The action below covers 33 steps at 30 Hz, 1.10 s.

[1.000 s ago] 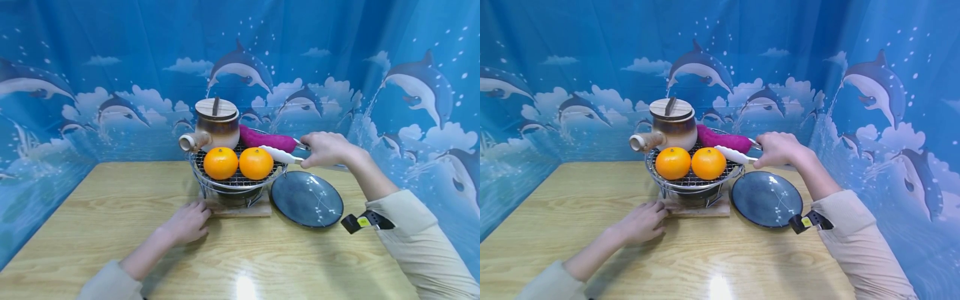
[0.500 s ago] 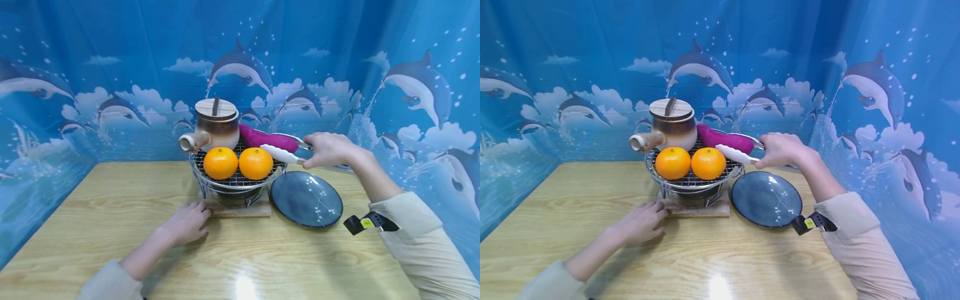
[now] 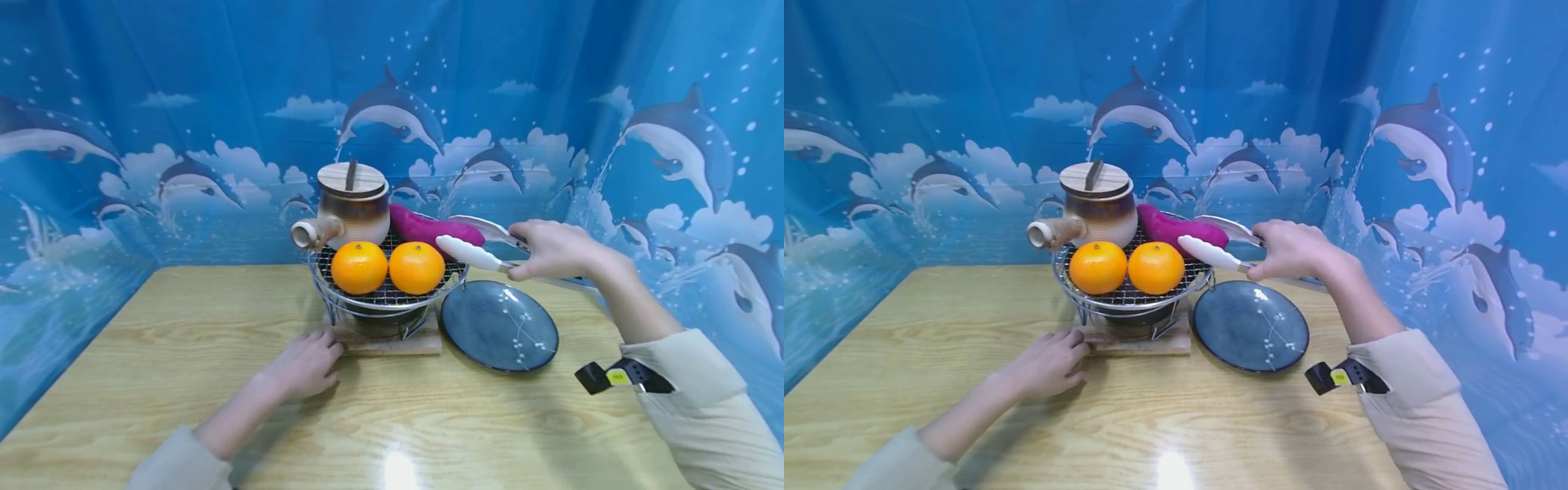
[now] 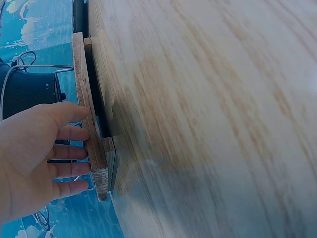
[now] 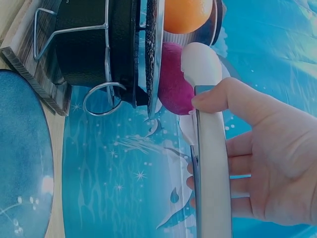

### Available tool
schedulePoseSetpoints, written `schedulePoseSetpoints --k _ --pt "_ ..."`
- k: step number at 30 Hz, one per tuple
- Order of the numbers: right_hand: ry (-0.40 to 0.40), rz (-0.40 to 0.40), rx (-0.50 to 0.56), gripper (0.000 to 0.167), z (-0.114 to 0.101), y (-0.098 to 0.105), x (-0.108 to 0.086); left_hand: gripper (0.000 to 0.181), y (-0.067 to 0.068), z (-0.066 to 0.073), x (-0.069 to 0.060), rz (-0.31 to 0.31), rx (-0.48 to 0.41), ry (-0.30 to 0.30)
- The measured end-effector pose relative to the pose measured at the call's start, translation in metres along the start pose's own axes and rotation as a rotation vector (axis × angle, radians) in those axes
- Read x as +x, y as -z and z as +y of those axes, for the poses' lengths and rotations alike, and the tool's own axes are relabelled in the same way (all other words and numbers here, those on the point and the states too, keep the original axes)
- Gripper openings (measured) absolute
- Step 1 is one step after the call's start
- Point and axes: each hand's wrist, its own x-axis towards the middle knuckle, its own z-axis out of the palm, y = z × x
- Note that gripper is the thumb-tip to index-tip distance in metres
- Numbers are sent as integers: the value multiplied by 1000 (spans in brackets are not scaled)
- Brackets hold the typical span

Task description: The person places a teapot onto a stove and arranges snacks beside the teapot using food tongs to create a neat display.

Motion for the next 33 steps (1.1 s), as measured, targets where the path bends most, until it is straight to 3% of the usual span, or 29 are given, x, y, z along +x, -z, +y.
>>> schedulePoseSetpoints --k 14,33 --pt "-28 -10 137 86 28 -4 -29 37 -2 0 0 -4 -7 18" --pt "-149 2 180 90 88 -30 -60 37 -1 1 1 -13 -9 1"
